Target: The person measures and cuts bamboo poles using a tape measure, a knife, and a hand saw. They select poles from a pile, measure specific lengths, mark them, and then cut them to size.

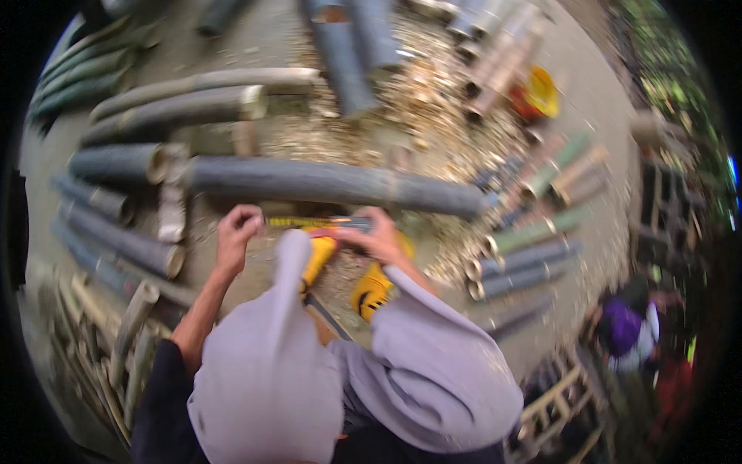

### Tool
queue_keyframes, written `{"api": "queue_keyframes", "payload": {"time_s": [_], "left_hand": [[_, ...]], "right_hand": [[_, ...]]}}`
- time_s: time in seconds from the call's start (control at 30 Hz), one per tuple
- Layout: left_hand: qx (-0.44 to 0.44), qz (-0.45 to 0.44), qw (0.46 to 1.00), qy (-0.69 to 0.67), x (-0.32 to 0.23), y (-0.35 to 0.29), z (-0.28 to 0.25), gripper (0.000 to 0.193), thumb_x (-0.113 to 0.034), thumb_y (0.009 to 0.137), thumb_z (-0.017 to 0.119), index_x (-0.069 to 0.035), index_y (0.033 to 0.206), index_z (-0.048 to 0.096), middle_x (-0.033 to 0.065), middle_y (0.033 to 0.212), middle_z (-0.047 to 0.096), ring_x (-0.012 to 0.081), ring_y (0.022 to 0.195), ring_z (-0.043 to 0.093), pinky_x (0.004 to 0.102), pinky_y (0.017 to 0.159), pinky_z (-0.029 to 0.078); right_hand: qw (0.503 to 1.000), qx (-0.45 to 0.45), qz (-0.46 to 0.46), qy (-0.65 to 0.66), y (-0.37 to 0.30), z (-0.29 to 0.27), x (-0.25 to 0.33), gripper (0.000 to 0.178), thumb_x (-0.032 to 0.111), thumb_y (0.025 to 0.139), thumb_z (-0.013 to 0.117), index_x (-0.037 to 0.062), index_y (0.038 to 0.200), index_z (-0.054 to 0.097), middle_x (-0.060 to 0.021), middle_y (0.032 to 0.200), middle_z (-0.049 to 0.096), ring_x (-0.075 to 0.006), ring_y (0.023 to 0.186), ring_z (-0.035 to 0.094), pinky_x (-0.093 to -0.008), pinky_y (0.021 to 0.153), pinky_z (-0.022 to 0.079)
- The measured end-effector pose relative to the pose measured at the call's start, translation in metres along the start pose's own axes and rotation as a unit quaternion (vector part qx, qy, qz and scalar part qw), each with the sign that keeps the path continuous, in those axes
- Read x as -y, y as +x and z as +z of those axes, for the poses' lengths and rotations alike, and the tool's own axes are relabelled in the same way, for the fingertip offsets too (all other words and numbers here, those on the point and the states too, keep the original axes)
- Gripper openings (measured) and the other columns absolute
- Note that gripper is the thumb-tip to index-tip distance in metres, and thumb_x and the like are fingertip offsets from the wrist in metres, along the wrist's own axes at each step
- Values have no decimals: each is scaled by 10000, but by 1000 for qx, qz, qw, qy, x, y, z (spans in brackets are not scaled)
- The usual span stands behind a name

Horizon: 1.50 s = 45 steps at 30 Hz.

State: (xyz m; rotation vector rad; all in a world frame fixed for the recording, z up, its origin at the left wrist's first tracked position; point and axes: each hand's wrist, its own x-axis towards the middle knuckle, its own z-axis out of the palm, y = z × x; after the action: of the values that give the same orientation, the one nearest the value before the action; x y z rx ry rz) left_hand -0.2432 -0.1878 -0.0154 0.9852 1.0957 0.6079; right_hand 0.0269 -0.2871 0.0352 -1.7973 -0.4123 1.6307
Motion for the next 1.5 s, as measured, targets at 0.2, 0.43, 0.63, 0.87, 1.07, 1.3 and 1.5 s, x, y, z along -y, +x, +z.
{"api": "queue_keyframes", "payload": {"time_s": [0.2,0.43,0.63,0.87,1.07,1.3,1.5], "left_hand": [[-314,22,949,-17,-9,66,-118,253,-207,886,639,-32,1068,628,-3,885,610,72,772,541,242,638,455],[-401,48,909,103,5,84,-114,189,-178,843,686,-38,970,695,4,851,642,95,769,563,265,651,456],[-419,36,904,78,32,85,-131,171,-81,808,708,10,952,700,41,866,668,131,785,584,267,712,469],[-342,198,879,266,-22,74,-45,275,-61,838,644,7,1105,634,96,1005,616,174,887,555,304,777,450],[156,139,948,240,-71,78,141,238,-68,851,615,-15,1081,640,51,1020,641,139,989,581,274,867,451],[506,224,751,360,-62,119,324,462,-214,805,676,-92,1239,580,121,1240,573,245,1151,539,386,993,418],[635,206,656,352,-21,156,386,622,-151,715,725,-111,1304,528,124,1360,488,281,1263,447,400,1088,328]], "right_hand": [[990,-97,-47,92,1,-17,-23,386,164,752,762,72,1000,480,-83,743,563,-163,459,529,-249,338,379],[990,-86,-61,94,3,-5,-18,406,140,766,759,52,1004,443,-93,750,581,-137,472,527,-247,345,382],[990,-99,-51,84,9,-10,-13,486,248,701,834,43,1004,514,-47,710,583,-97,464,510,-241,357,394],[929,-340,-105,98,-23,-147,-15,453,180,677,815,64,1041,571,-10,639,572,-69,448,471,-240,373,363],[925,-347,-67,143,-32,-248,-28,345,174,710,770,32,964,585,-25,606,563,-61,400,432,-215,325,280],[941,-314,-49,115,-27,-247,-23,375,203,746,755,33,1018,560,-5,607,546,-44,404,435,-190,321,284],[945,-275,-71,163,-20,-260,-38,412,289,756,769,36,1000,555,-11,601,570,-61,394,472,-203,312,315]]}}
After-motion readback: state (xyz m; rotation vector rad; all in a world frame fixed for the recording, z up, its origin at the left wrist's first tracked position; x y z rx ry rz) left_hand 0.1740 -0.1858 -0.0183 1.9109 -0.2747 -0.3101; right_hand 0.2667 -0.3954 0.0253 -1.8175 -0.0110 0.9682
